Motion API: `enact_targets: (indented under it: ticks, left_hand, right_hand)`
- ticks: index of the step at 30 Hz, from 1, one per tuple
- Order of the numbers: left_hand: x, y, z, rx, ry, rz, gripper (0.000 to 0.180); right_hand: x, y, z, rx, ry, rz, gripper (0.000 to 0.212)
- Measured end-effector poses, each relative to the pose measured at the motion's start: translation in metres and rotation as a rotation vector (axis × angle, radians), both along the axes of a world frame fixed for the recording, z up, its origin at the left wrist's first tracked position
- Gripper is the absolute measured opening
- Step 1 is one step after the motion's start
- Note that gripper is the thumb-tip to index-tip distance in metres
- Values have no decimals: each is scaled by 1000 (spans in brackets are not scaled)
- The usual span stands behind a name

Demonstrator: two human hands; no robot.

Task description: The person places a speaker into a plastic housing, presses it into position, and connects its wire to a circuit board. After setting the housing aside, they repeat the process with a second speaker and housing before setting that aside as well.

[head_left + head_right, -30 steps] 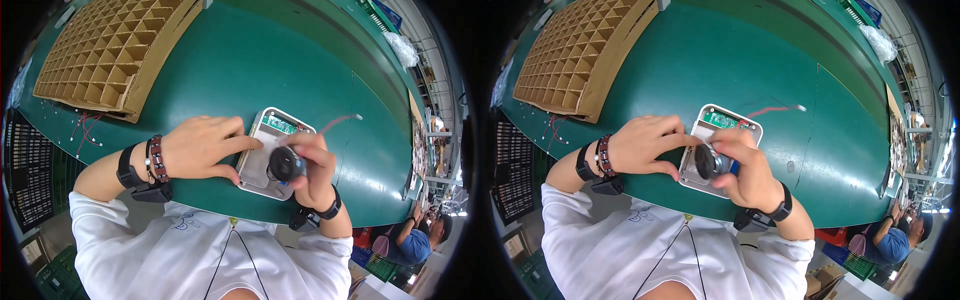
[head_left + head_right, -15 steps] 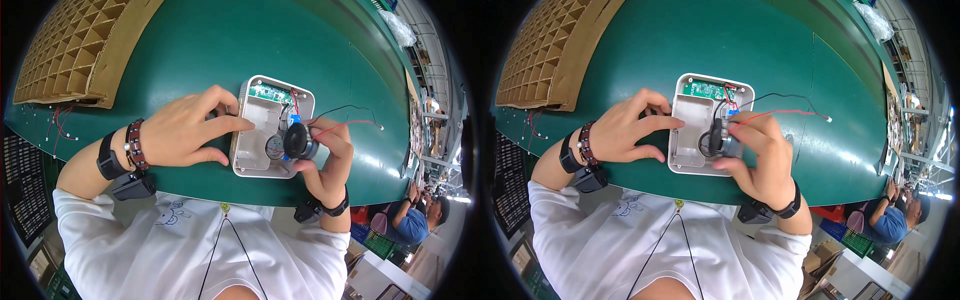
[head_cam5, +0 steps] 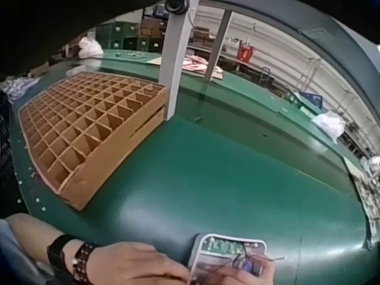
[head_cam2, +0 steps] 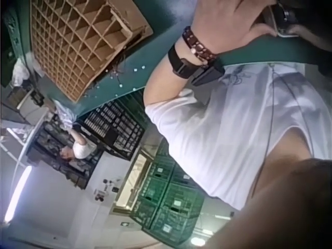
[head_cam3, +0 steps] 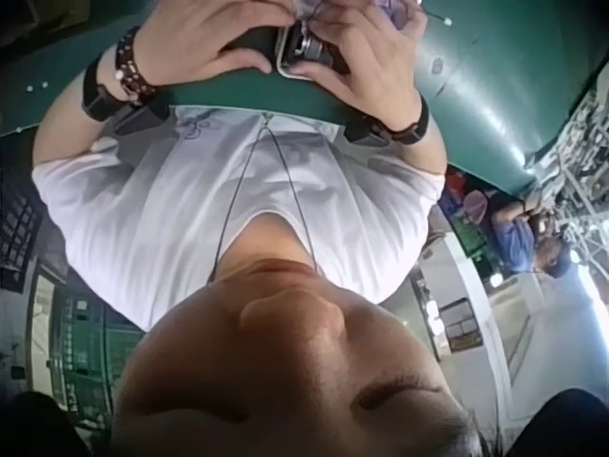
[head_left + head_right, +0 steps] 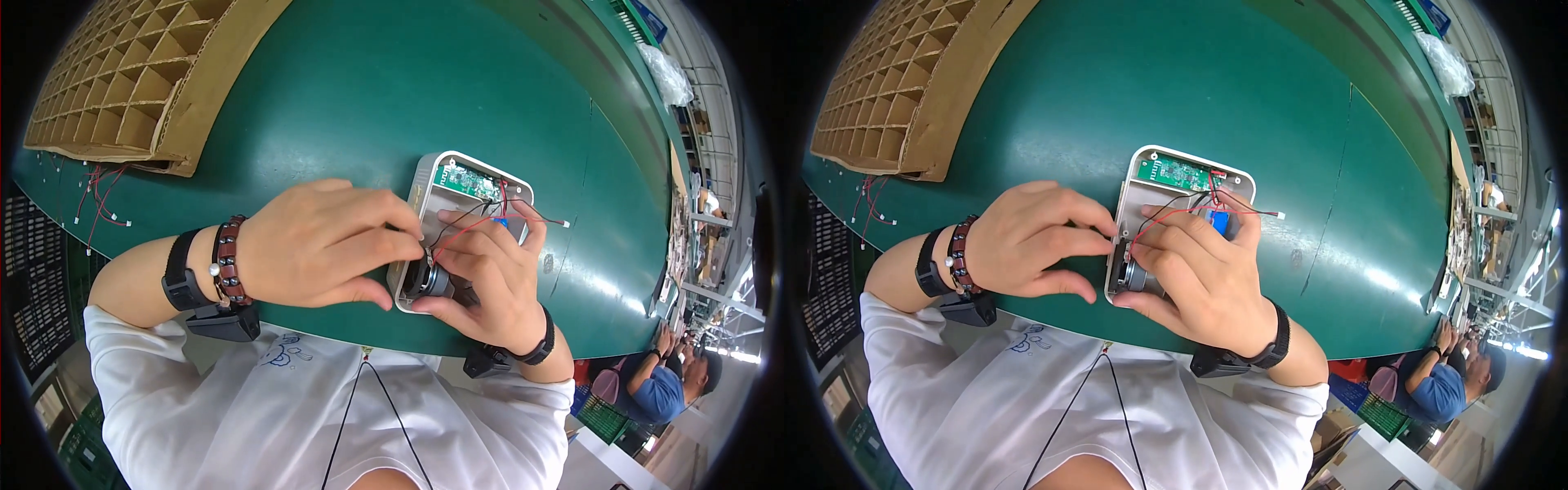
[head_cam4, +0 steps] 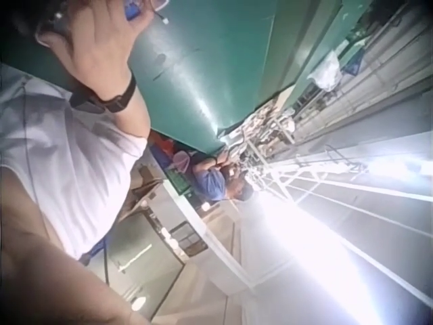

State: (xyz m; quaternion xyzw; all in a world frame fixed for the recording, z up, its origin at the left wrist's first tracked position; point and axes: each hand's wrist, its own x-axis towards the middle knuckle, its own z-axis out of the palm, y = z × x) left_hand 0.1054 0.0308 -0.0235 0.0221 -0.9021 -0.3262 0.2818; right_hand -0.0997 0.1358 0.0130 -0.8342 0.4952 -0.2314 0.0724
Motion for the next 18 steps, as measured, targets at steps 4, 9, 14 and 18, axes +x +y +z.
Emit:
enact_targets:
  ticks: [4,9,14,18]
  left_hand:
    - [-4,4,0,-40,28,-15,45]
    - [-10,11,-3,-53,74,55,44]
    - [-7,12,-2,-17,27,38,45]
    - [-8,10,-4,-25,19,23,44]
  right_hand:
    - [-4,-3,-12,10,-82,27,49]
    - [-4,-3,-15,18,-189,38,55]
    - [-9,-9,-3,120,-93,127,52]
    - [-9,-11,-1,90,-40,138,46]
